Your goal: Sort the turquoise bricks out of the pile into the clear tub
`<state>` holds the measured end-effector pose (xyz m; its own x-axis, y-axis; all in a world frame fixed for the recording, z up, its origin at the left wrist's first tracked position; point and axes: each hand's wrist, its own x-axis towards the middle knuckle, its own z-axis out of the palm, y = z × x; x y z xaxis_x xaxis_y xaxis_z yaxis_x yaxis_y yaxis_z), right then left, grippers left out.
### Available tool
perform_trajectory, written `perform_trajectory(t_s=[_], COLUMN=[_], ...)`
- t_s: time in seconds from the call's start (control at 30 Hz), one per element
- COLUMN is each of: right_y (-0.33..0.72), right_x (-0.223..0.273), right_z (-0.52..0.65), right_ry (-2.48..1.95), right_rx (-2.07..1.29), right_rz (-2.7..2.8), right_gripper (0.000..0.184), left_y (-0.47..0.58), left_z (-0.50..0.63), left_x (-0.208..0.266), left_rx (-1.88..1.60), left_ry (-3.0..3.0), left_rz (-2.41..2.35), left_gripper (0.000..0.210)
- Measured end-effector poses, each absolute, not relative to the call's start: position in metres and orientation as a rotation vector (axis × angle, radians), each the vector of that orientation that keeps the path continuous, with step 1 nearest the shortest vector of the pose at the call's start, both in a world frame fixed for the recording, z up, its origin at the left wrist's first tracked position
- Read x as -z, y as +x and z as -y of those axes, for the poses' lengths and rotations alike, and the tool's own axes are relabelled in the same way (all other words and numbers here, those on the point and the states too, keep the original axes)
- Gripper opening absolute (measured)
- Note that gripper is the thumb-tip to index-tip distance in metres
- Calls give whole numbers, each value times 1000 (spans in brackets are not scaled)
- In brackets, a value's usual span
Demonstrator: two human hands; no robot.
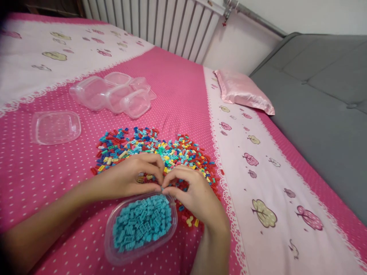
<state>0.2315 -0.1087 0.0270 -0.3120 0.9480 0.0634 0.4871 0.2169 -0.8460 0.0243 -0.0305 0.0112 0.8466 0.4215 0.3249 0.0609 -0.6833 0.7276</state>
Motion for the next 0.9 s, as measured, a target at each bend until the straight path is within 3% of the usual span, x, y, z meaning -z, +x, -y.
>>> perform_trajectory(t_s=[0.33,0.9], right_y=[239,236], right_x=[-33,-32], right_z=[118,120], right_ry=[-1296,-1520], right_rx=[-1108,-1161], right_rz=[1967,2015], right_gripper=[14,20], left_y=[17,17], left_z=[22,29], left_x=[-14,-20], left_rx=[-648,-237], left_ry=[2313,2319], left_rz=[-543,-456], left_gripper=[25,18])
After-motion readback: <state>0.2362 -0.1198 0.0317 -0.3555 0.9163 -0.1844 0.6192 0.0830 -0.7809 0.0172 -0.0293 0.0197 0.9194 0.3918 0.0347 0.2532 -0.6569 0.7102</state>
